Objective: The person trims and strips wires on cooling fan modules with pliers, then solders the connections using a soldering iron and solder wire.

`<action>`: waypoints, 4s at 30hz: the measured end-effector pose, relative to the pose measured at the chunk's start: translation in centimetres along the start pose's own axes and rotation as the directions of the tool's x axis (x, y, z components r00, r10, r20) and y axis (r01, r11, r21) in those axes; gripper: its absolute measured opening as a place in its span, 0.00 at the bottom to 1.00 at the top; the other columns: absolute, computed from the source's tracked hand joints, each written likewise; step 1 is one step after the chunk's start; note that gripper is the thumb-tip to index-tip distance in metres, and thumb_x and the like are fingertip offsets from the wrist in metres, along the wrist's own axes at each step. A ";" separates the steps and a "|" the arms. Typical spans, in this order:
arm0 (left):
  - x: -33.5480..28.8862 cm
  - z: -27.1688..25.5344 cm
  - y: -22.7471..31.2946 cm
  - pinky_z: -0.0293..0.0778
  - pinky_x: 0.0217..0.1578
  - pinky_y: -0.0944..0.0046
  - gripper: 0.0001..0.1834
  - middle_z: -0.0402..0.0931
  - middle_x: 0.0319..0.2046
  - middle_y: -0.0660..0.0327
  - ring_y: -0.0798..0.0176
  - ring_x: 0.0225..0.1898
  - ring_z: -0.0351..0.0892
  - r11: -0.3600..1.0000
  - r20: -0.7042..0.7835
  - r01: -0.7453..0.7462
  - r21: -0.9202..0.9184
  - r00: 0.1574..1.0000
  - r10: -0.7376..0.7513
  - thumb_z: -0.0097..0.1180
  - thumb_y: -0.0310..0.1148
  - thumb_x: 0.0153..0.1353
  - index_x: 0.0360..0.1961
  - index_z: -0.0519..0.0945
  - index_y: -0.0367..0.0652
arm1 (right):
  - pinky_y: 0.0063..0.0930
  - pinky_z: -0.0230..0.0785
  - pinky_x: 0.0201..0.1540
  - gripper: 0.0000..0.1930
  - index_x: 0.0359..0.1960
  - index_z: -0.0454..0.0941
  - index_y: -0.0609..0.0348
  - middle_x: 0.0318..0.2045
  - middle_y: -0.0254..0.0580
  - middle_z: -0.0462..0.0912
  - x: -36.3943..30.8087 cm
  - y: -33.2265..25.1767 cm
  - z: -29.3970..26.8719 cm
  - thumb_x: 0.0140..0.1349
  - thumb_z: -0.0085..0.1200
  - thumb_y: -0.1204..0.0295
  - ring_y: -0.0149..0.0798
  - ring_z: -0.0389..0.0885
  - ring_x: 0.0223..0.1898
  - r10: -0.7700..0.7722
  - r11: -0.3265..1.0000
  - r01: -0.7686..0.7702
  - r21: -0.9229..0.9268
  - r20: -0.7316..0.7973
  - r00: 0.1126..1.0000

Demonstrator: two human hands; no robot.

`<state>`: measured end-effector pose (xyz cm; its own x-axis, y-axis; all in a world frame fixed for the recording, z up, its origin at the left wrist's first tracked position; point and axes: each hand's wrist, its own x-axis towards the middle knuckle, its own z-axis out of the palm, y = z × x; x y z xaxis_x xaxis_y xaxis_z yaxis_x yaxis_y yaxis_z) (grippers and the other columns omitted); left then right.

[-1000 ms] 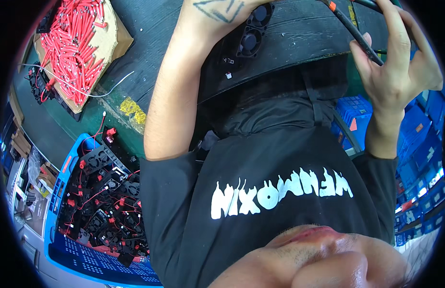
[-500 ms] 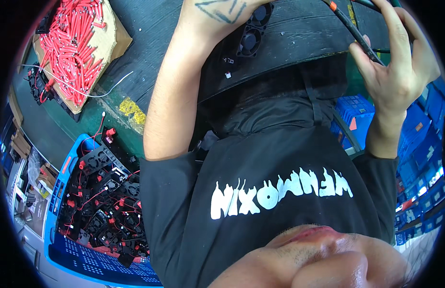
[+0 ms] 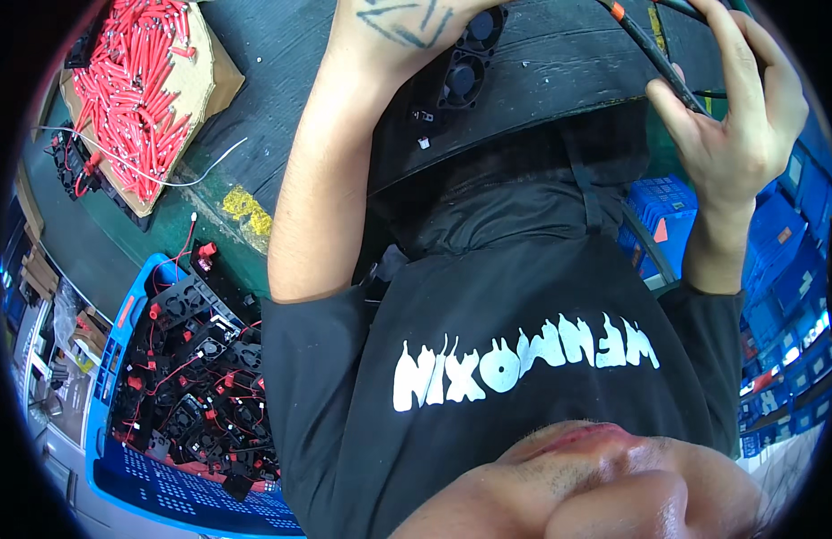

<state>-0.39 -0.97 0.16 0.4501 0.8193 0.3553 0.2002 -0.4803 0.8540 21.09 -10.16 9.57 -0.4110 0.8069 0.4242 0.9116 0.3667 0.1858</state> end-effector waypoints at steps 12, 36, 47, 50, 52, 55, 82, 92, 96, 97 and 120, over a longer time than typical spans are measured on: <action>0.2 0.2 -0.2 0.66 0.34 0.63 0.10 0.73 0.24 0.65 0.66 0.30 0.69 0.999 0.017 -0.003 0.050 1.000 0.002 0.74 0.30 0.48 0.26 0.84 0.40 | 0.36 0.67 0.50 0.31 0.47 0.82 0.63 0.43 0.47 0.74 0.1 0.7 0.0 0.31 0.66 0.75 0.48 0.75 0.45 -0.108 0.988 0.107 -0.112 -0.007 0.994; -0.1 0.1 0.1 0.66 0.34 0.63 0.10 0.71 0.25 0.63 0.64 0.30 0.69 0.999 -0.002 0.040 -0.025 0.999 -0.040 0.74 0.29 0.47 0.27 0.83 0.40 | 0.37 0.66 0.50 0.31 0.48 0.82 0.63 0.44 0.47 0.74 -0.2 1.3 0.4 0.33 0.67 0.73 0.48 0.74 0.46 -0.077 0.997 0.079 0.025 -0.086 0.993; -0.1 0.3 -0.4 0.65 0.34 0.63 0.10 0.71 0.24 0.64 0.65 0.29 0.68 1.000 -0.024 -0.026 -0.010 0.999 0.026 0.73 0.29 0.47 0.26 0.82 0.40 | 0.37 0.66 0.50 0.32 0.49 0.82 0.62 0.45 0.47 0.74 -0.2 1.4 0.7 0.34 0.68 0.72 0.48 0.74 0.46 -0.104 0.994 0.107 0.029 -0.098 0.990; -0.1 0.1 -0.1 0.65 0.33 0.64 0.10 0.70 0.24 0.64 0.65 0.29 0.68 1.000 -0.004 0.008 -0.002 1.000 -0.008 0.73 0.29 0.48 0.26 0.82 0.40 | 0.37 0.66 0.50 0.32 0.49 0.82 0.62 0.45 0.47 0.74 0.0 1.5 0.8 0.34 0.68 0.72 0.48 0.74 0.46 -0.119 0.992 0.122 0.031 -0.103 0.988; -0.1 -0.1 0.1 0.65 0.32 0.64 0.10 0.70 0.24 0.64 0.66 0.28 0.67 0.999 0.000 0.037 -0.005 0.999 -0.037 0.73 0.29 0.48 0.26 0.82 0.40 | 0.37 0.66 0.50 0.32 0.49 0.82 0.62 0.45 0.47 0.74 0.0 1.6 0.9 0.34 0.68 0.71 0.48 0.74 0.46 -0.132 0.990 0.136 0.030 -0.108 0.985; -0.1 0.2 0.1 0.65 0.32 0.65 0.10 0.69 0.24 0.64 0.67 0.28 0.67 0.995 0.001 0.085 -0.053 0.996 -0.085 0.73 0.28 0.48 0.26 0.82 0.39 | 0.37 0.66 0.50 0.32 0.49 0.82 0.62 0.45 0.47 0.74 0.2 1.8 1.2 0.34 0.68 0.71 0.47 0.74 0.46 -0.177 0.984 0.180 0.014 -0.118 0.977; 0.3 -0.6 -0.8 0.74 0.40 0.68 0.09 0.79 0.37 0.61 0.67 0.38 0.78 0.973 0.096 0.067 -0.221 0.994 -0.046 0.72 0.22 0.53 0.36 0.87 0.35 | 0.39 0.71 0.50 0.34 0.51 0.81 0.64 0.45 0.52 0.75 -3.7 1.4 7.3 0.33 0.69 0.72 0.51 0.76 0.46 0.176 0.947 -0.127 0.296 -0.148 0.973; 0.0 -0.9 -1.5 0.73 0.48 0.64 0.07 0.80 0.38 0.60 0.64 0.43 0.78 0.969 0.086 0.101 -0.227 0.993 -0.083 0.68 0.23 0.57 0.37 0.85 0.34 | 0.38 0.73 0.46 0.32 0.50 0.82 0.64 0.42 0.51 0.76 -4.8 0.2 8.8 0.37 0.72 0.69 0.51 0.78 0.43 0.230 0.951 -0.154 0.266 -0.281 0.932; -0.1 -0.9 -1.6 0.73 0.49 0.63 0.07 0.81 0.37 0.59 0.64 0.43 0.79 0.981 0.082 0.082 -0.174 0.994 -0.068 0.68 0.23 0.56 0.37 0.85 0.33 | 0.39 0.73 0.46 0.31 0.49 0.83 0.64 0.42 0.52 0.77 -4.8 -0.3 8.8 0.37 0.72 0.69 0.51 0.78 0.42 0.229 0.951 -0.155 0.268 -0.270 0.935; -0.1 -0.9 -1.7 0.73 0.49 0.64 0.07 0.81 0.37 0.59 0.64 0.43 0.79 0.983 0.066 0.077 -0.164 0.996 -0.067 0.68 0.23 0.57 0.37 0.85 0.33 | 0.39 0.73 0.46 0.31 0.49 0.82 0.64 0.42 0.52 0.77 -4.6 -0.4 8.6 0.37 0.71 0.69 0.52 0.78 0.42 0.237 0.941 -0.158 0.299 -0.247 0.940; 0.3 -0.7 -1.1 0.74 0.43 0.65 0.06 0.85 0.32 0.59 0.64 0.37 0.81 0.981 0.019 0.131 -0.143 0.991 -0.129 0.68 0.23 0.54 0.35 0.88 0.35 | 0.40 0.71 0.43 0.33 0.51 0.79 0.61 0.39 0.50 0.72 -3.4 -0.8 7.9 0.35 0.72 0.74 0.53 0.75 0.40 0.320 0.919 -0.283 0.275 -0.101 0.942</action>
<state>-1.13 0.02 -0.43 0.4371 0.8683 0.2346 0.1308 -0.3194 0.9386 21.70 -9.50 0.95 -0.0944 0.8304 0.5490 0.9524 0.2359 -0.1931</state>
